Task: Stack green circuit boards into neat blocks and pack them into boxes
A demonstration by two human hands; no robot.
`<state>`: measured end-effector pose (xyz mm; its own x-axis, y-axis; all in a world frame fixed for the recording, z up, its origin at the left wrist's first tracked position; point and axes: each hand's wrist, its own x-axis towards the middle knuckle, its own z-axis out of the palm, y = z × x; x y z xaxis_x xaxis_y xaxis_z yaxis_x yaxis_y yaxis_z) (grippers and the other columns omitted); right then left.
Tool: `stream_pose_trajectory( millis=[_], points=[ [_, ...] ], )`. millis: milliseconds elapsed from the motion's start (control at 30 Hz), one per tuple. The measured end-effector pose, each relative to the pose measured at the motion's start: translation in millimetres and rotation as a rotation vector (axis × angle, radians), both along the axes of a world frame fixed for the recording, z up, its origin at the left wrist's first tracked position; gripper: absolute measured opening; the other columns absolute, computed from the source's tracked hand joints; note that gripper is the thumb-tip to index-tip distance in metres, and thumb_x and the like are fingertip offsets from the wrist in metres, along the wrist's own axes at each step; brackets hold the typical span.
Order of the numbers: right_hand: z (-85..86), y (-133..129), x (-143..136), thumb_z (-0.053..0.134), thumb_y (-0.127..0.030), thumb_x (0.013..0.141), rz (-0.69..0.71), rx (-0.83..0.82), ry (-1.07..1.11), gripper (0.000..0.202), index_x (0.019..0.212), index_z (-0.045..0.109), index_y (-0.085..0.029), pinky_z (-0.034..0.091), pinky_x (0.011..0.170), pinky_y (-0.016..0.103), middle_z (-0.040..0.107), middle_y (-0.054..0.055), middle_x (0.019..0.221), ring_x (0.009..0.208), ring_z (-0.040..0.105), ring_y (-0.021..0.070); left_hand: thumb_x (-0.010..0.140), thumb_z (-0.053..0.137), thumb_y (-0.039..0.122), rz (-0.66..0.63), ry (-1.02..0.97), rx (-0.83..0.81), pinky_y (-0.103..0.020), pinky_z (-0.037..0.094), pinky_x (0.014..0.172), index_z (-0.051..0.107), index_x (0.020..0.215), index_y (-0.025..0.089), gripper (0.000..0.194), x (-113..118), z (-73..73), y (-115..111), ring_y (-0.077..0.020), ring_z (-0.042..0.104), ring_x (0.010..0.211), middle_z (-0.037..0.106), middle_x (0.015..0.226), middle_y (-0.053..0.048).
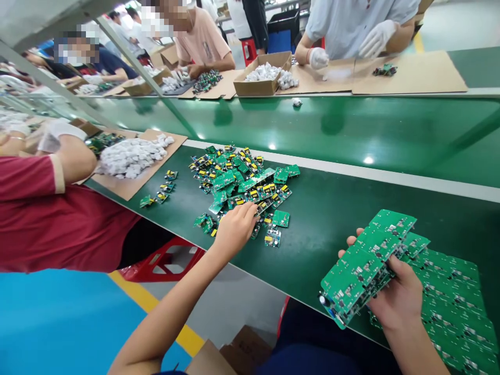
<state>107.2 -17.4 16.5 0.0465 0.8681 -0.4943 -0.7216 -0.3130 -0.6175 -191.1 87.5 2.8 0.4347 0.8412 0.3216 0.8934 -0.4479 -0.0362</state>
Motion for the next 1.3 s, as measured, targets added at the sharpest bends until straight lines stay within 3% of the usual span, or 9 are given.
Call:
stream_pose_trajectory(
  millis=[200, 467, 633, 733, 833, 967, 1100, 1200, 1300],
  points=[
    [1.1, 0, -6, 0.076, -0.045, 0.061, -0.070, -0.119, -0.034, 0.046, 0.103, 0.072, -0.029, 0.041, 0.109, 0.057, 0.076, 0.003, 0.103, 0.105, 0.068, 0.0348, 0.099, 0.039, 0.027, 0.101, -0.306, 0.192, -0.025, 0.054, 0.072, 0.052, 0.124, 0.015, 0.031, 1, 12.4, -4, -0.0133, 0.068, 0.080, 0.071, 0.107, -0.009],
    [1.4, 3, -9, 0.073, -0.046, 0.062, -0.038, -0.201, -0.040, 0.048, 0.107, 0.070, -0.029, 0.044, 0.104, 0.061, 0.073, 0.006, 0.114, 0.109, 0.066, 0.0377, 0.091, 0.055, 0.018, -0.205, -0.160, 0.278, -0.023, 0.049, 0.085, 0.062, 0.123, 0.032, 0.035, 5, -39.2, -42, -0.0133, 0.069, 0.096, 0.075, 0.108, -0.001],
    [3.2, 2, -12, 0.075, -0.047, 0.059, -0.040, -0.231, -0.066, 0.047, 0.102, 0.071, -0.028, 0.041, 0.107, 0.061, 0.073, 0.006, 0.113, 0.107, 0.067, 0.0377, 0.092, 0.057, 0.029, -0.063, -0.118, 0.228, -0.036, 0.048, 0.097, 0.058, 0.130, 0.021, 0.040, -1, -49.9, -53, -0.0246, 0.062, 0.117, 0.065, 0.130, -0.011],
    [1.8, 1, -13, 0.074, -0.047, 0.061, -0.017, -0.204, -0.075, 0.044, 0.100, 0.072, -0.027, 0.039, 0.110, 0.060, 0.074, 0.007, 0.112, 0.106, 0.068, 0.0365, 0.091, 0.057, 0.037, 0.143, -0.180, 0.152, -0.046, 0.043, 0.107, 0.053, 0.136, 0.019, 0.048, -20, -51.1, -52, -0.0306, 0.051, 0.131, 0.056, 0.140, -0.015],
    [1.0, 2, -14, 0.074, -0.046, 0.062, 0.001, -0.187, -0.055, 0.042, 0.100, 0.072, -0.028, 0.039, 0.109, 0.061, 0.074, 0.006, 0.111, 0.103, 0.069, 0.0355, 0.092, 0.054, 0.040, 0.285, -0.307, 0.052, -0.050, 0.046, 0.104, 0.055, 0.133, 0.016, 0.047, -38, -53.1, -47, -0.0320, 0.056, 0.126, 0.060, 0.134, -0.018],
    [-0.3, 3, -15, 0.075, -0.044, 0.065, -0.006, -0.174, -0.025, 0.038, 0.100, 0.073, -0.029, 0.040, 0.108, 0.061, 0.076, 0.004, 0.105, 0.100, 0.070, 0.0345, 0.094, 0.051, 0.037, 0.302, -0.411, 0.052, -0.045, 0.052, 0.099, 0.061, 0.122, 0.020, 0.035, -46, -42.9, -46, -0.0264, 0.064, 0.115, 0.069, 0.121, -0.013],
    [-3.0, 2, -18, 0.073, -0.045, 0.068, 0.030, -0.159, 0.005, 0.035, 0.100, 0.074, -0.028, 0.042, 0.105, 0.064, 0.075, 0.005, 0.109, 0.104, 0.068, 0.0373, 0.095, 0.049, 0.032, 0.348, -0.600, 0.113, -0.039, 0.052, 0.099, 0.060, 0.120, 0.020, 0.030, -25, -16.1, -64, -0.0215, 0.063, 0.116, 0.068, 0.119, -0.011],
    [-6.2, 2, -25, 0.078, -0.044, 0.065, 0.013, -0.183, 0.028, 0.037, 0.098, 0.074, -0.028, 0.042, 0.107, 0.061, 0.075, 0.004, 0.107, 0.105, 0.068, 0.0357, 0.092, 0.056, 0.031, 0.346, -0.930, 0.122, -0.036, 0.051, 0.099, 0.061, 0.116, 0.023, 0.026, 16, -2.6, -87, -0.0194, 0.062, 0.115, 0.068, 0.117, -0.007],
    [-13.5, -1, -31, 0.078, -0.047, 0.067, 0.063, -0.148, 0.056, 0.032, 0.092, 0.075, -0.027, 0.039, 0.111, 0.058, 0.076, 0.004, 0.102, 0.113, 0.065, 0.0344, 0.093, 0.054, 0.034, 0.222, -1.247, 0.017, -0.034, 0.052, 0.096, 0.060, 0.116, 0.026, 0.025, 66, -2.8, -104, -0.0185, 0.061, 0.114, 0.067, 0.114, -0.006]
  ],
)
